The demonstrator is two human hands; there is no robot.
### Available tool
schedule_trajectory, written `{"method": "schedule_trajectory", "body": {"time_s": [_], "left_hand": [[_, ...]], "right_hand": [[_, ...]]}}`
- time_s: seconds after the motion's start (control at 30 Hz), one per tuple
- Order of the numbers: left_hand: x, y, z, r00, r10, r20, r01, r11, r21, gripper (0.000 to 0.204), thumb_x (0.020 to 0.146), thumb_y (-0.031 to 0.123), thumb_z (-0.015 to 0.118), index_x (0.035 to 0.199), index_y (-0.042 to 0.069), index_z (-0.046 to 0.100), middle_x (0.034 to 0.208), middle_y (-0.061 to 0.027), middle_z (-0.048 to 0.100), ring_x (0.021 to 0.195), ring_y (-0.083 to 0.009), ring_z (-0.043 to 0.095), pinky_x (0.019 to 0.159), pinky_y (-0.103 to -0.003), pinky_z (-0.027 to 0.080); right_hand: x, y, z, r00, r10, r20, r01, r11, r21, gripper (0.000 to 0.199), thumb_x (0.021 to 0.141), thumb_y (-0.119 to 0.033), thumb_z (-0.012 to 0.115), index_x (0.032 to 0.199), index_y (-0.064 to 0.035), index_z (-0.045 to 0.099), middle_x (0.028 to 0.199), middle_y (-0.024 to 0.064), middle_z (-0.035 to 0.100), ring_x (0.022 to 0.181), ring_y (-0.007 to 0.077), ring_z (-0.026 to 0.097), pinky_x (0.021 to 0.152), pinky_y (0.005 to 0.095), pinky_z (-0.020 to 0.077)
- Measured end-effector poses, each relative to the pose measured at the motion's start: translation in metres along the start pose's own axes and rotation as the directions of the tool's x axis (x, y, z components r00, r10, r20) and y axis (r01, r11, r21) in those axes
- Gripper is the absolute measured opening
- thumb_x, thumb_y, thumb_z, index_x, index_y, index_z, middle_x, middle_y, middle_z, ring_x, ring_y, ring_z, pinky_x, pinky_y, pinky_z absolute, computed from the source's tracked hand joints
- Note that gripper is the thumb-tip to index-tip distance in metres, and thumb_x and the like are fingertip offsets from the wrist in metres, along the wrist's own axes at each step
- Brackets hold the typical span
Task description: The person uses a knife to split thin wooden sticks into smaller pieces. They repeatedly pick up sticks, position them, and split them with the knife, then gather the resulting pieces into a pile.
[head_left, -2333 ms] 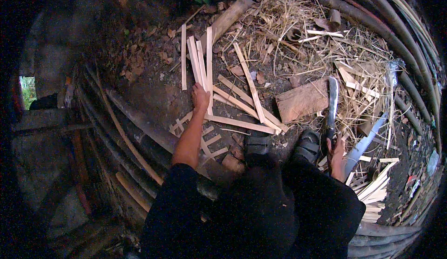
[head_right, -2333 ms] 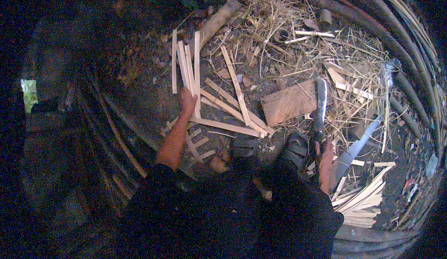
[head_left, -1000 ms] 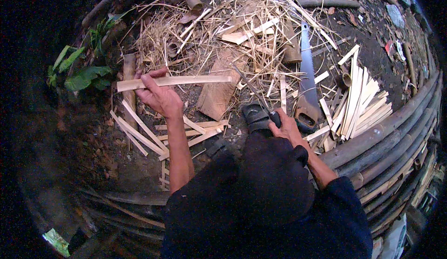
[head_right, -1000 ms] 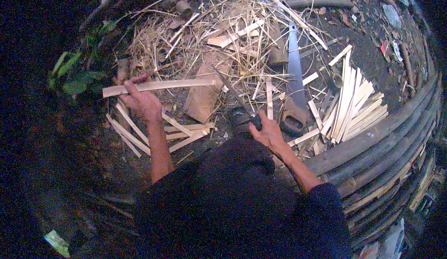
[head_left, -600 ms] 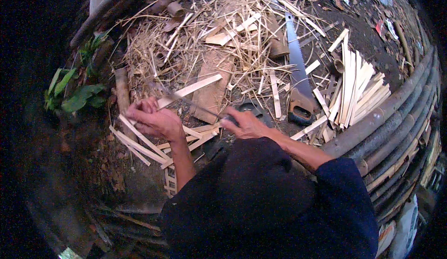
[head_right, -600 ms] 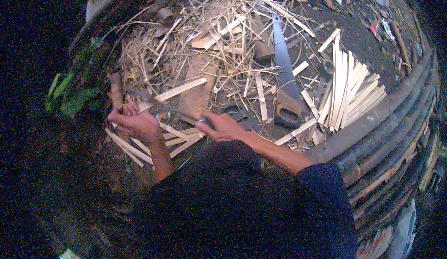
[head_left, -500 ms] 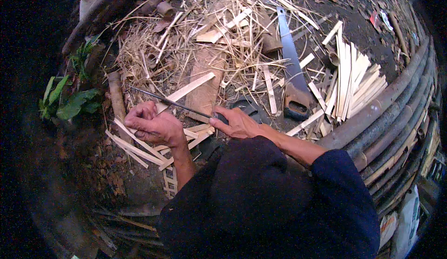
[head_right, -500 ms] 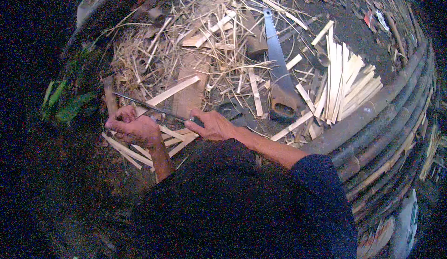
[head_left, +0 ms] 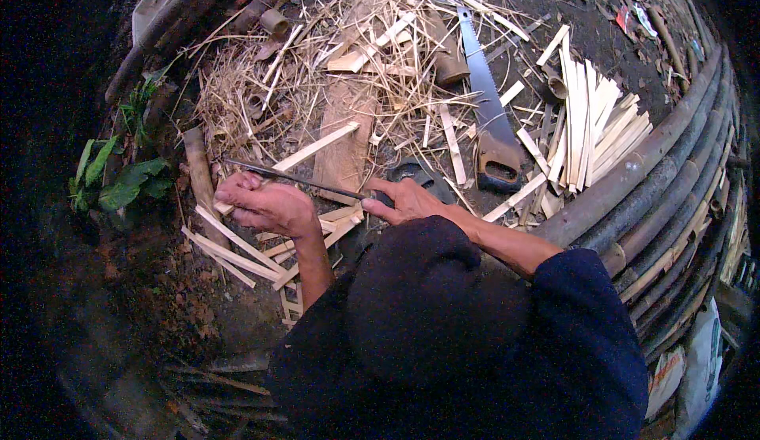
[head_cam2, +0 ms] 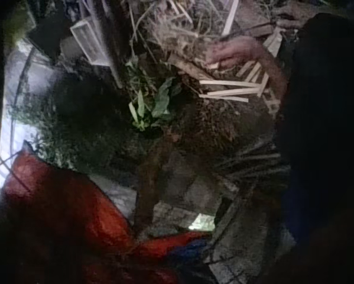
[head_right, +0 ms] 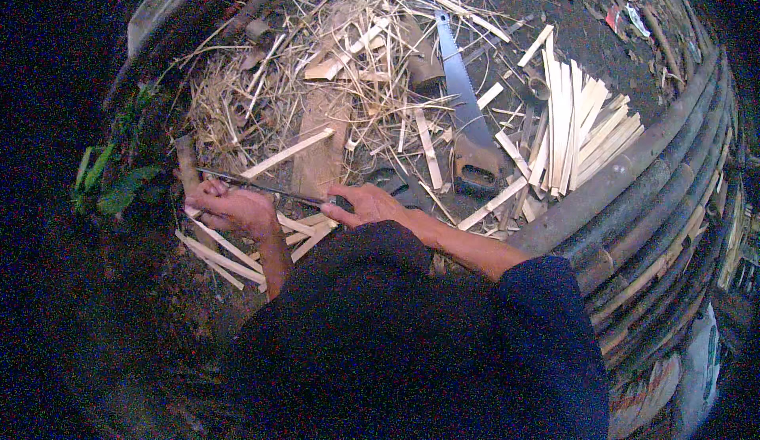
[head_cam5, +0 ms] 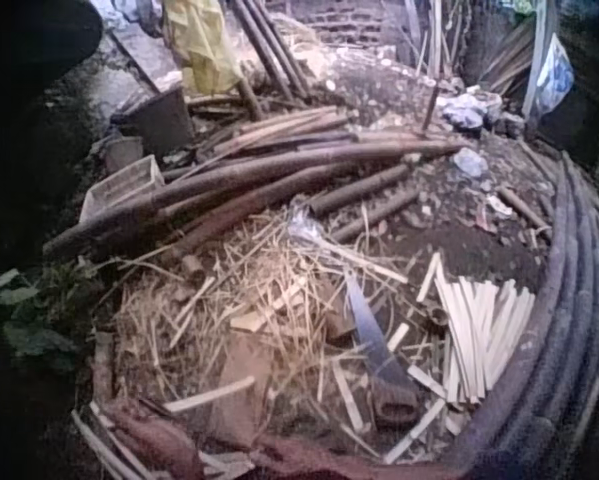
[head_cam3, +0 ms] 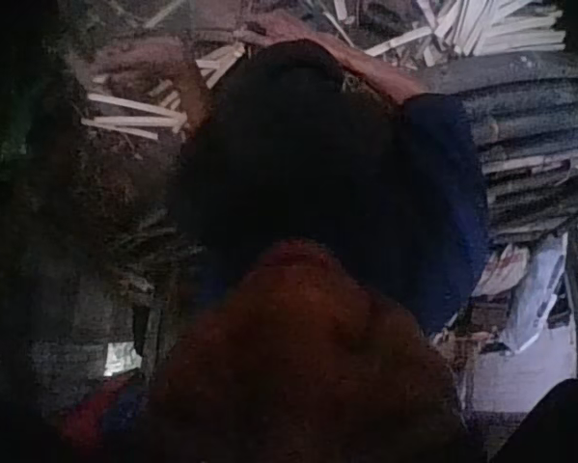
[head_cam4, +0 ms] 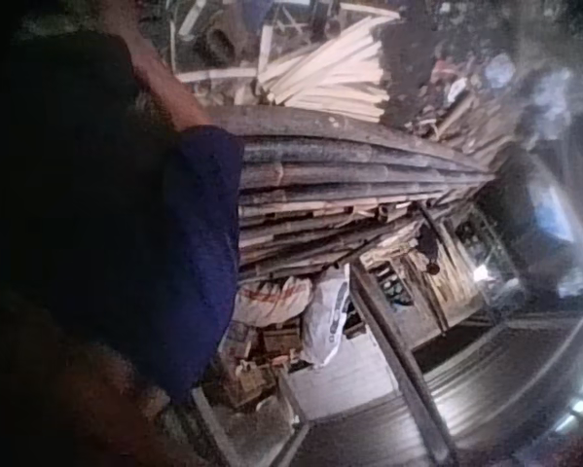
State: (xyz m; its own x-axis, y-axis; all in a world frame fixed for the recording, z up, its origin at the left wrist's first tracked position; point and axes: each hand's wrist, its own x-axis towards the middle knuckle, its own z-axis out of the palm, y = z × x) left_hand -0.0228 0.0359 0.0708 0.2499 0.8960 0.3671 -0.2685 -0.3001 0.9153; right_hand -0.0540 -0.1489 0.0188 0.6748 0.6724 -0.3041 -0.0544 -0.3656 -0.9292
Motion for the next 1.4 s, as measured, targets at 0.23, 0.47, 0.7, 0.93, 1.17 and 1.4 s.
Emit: {"method": "schedule_trajectory", "body": {"time_s": [0.23,0.47,0.7,0.93,1.17,1.4], "left_hand": [[0.009,-0.012,-0.005,0.999,0.019,0.047,-0.016,0.998,-0.055,0.046,0.100,0.042,0.035,0.069,0.007,0.034,0.067,-0.0014,0.033,0.061,-0.0148,0.032,0.059,-0.030,0.032],[0.005,-0.003,0.001,1.000,-0.028,-0.005,0.028,0.995,0.096,0.045,0.101,0.039,0.034,0.071,0.006,0.036,0.069,-0.0026,0.038,0.064,-0.0139,0.037,0.059,-0.028,0.036],[0.010,-0.021,0.005,0.998,-0.061,-0.025,0.063,0.992,0.112,0.045,0.100,0.040,0.035,0.094,-0.002,0.050,0.080,-0.0093,0.052,0.073,-0.0188,0.051,0.068,-0.032,0.046],[0.023,-0.022,0.013,0.999,-0.036,0.016,0.038,0.982,-0.183,0.049,0.098,0.046,0.036,0.098,0.000,0.050,0.075,-0.0022,0.043,0.067,-0.0122,0.040,0.058,-0.030,0.036],[0.027,-0.009,0.012,0.983,0.157,0.099,-0.156,0.988,-0.017,0.048,0.098,0.046,0.035,0.081,0.002,0.044,0.074,-0.0069,0.047,0.070,-0.0175,0.046,0.069,-0.031,0.043],[0.017,-0.008,0.013,0.980,-0.155,0.125,0.175,0.970,-0.170,0.049,0.098,0.051,0.034,0.076,0.007,0.038,0.059,0.0029,0.025,0.053,-0.0093,0.024,0.050,-0.025,0.020]], "right_hand": [[0.031,0.115,0.003,0.954,0.101,-0.283,-0.178,0.949,-0.261,0.049,0.089,-0.053,0.046,0.111,-0.0107,0.056,0.079,0.0273,0.063,0.079,0.0449,0.062,0.071,0.0516,0.0499],[0.019,0.057,0.002,0.982,0.097,-0.164,-0.132,0.966,-0.222,0.051,0.089,-0.052,0.047,0.105,-0.0039,0.058,0.087,0.0253,0.064,0.084,0.0440,0.062,0.076,0.0503,0.0487],[0.029,0.076,-0.015,0.985,0.034,-0.171,-0.081,0.958,-0.276,0.053,0.091,-0.051,0.045,0.108,-0.0022,0.056,0.092,0.0262,0.063,0.089,0.0427,0.061,0.079,0.0484,0.0474],[0.030,0.088,-0.023,0.983,0.075,-0.168,-0.132,0.924,-0.360,0.053,0.093,-0.050,0.043,0.106,-0.0013,0.059,0.088,0.0257,0.064,0.087,0.0417,0.061,0.075,0.0475,0.0469],[0.025,0.113,-0.005,0.928,0.192,-0.319,-0.246,0.960,-0.137,0.048,0.094,-0.045,0.044,0.105,-0.0011,0.059,0.087,0.0250,0.063,0.083,0.0396,0.061,0.074,0.0446,0.0467],[0.032,0.003,0.007,0.995,0.063,-0.077,-0.067,0.996,-0.051,0.050,0.093,-0.049,0.043,0.113,-0.0049,0.055,0.090,0.0262,0.063,0.087,0.0425,0.061,0.076,0.0485,0.0475]]}}
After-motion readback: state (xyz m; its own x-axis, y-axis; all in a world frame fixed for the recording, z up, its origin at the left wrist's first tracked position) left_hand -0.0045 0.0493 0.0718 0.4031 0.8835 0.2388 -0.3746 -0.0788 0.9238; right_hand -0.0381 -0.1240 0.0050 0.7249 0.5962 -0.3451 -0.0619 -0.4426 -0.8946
